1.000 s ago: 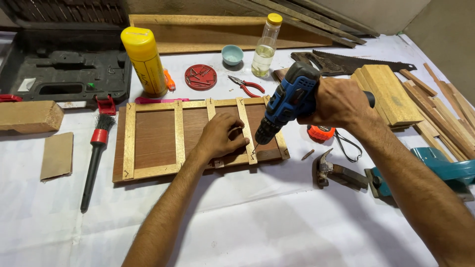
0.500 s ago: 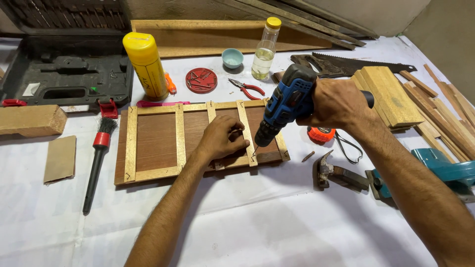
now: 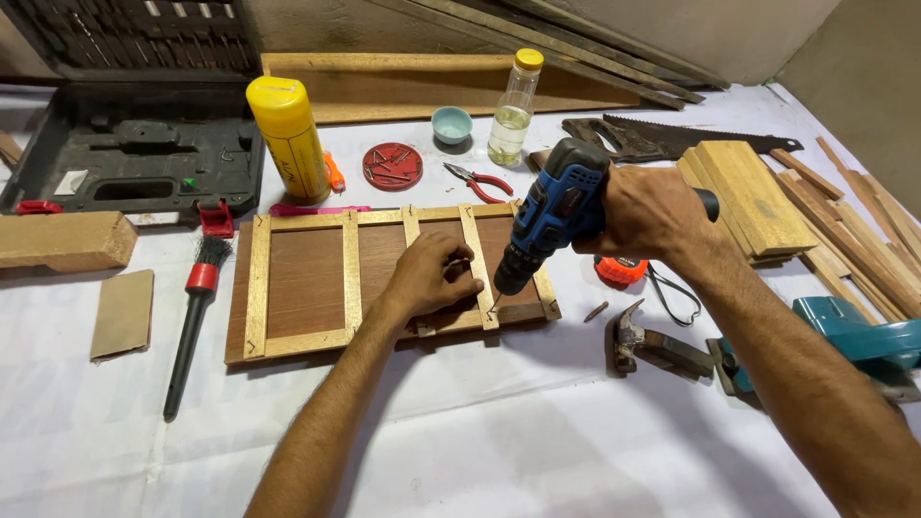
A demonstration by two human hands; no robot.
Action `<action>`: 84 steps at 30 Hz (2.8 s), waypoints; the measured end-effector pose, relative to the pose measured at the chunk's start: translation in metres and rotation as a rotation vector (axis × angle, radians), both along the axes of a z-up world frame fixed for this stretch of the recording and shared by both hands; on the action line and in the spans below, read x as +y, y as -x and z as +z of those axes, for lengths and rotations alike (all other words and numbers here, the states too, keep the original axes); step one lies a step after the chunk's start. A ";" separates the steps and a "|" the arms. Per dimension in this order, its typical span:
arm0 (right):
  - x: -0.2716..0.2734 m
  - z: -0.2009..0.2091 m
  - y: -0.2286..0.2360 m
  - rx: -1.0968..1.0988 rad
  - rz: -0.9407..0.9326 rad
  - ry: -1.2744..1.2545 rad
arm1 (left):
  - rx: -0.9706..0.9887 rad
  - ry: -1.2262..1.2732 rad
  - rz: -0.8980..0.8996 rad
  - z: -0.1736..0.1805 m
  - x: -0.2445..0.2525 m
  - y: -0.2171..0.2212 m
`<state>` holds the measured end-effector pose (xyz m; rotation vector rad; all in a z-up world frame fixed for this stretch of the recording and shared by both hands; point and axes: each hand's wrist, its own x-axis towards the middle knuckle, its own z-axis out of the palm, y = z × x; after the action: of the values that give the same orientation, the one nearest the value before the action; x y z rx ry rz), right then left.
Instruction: The person assembles a small wooden frame on a workbench. They mark the frame with a pencil, hammer nails into the joints, drive screws with a cordless drill, measure the frame with a tape measure, and fit thin wooden slats across the frame, pressing them into place by hand.
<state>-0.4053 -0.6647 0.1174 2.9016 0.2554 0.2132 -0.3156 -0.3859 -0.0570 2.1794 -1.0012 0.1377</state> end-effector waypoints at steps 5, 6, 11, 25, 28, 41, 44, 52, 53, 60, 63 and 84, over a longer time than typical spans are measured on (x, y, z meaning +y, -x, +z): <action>0.003 0.001 0.008 -0.025 -0.009 -0.014 | 0.012 -0.019 0.007 0.000 0.000 0.003; 0.005 0.003 0.010 -0.025 -0.028 -0.008 | 0.009 -0.019 0.009 -0.002 0.000 0.002; 0.009 0.009 0.016 -0.054 -0.014 -0.026 | -0.058 0.021 -0.012 -0.008 0.000 -0.003; 0.005 -0.001 0.019 -0.005 -0.069 0.062 | -0.023 -0.007 0.001 -0.008 -0.002 -0.002; -0.001 -0.006 0.017 -0.006 -0.067 0.070 | -0.025 -0.009 0.001 -0.011 -0.002 -0.004; 0.004 -0.002 0.026 -0.072 -0.047 0.043 | -0.040 0.007 -0.004 -0.012 -0.001 -0.005; 0.004 0.004 0.035 -0.105 -0.040 0.023 | -0.033 -0.012 -0.006 -0.014 -0.002 -0.008; -0.030 0.025 0.059 -0.230 -0.040 0.099 | -0.065 -0.198 0.080 0.027 -0.026 0.012; -0.037 0.026 0.060 -0.237 -0.056 0.095 | -0.117 -0.198 0.040 0.026 -0.034 0.010; -0.071 0.012 0.060 -0.259 -0.048 0.087 | -0.186 -0.283 -0.163 0.027 -0.068 0.010; -0.074 0.002 0.055 -0.222 -0.068 0.097 | -0.113 -0.361 -0.168 0.020 -0.069 0.010; -0.106 -0.029 0.028 -0.125 -0.006 0.049 | -0.097 -0.354 -0.108 0.011 -0.068 0.013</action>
<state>-0.4333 -0.7711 0.0884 2.8263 0.2277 0.3797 -0.3284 -0.4535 -0.0465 2.4469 -1.2748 0.0159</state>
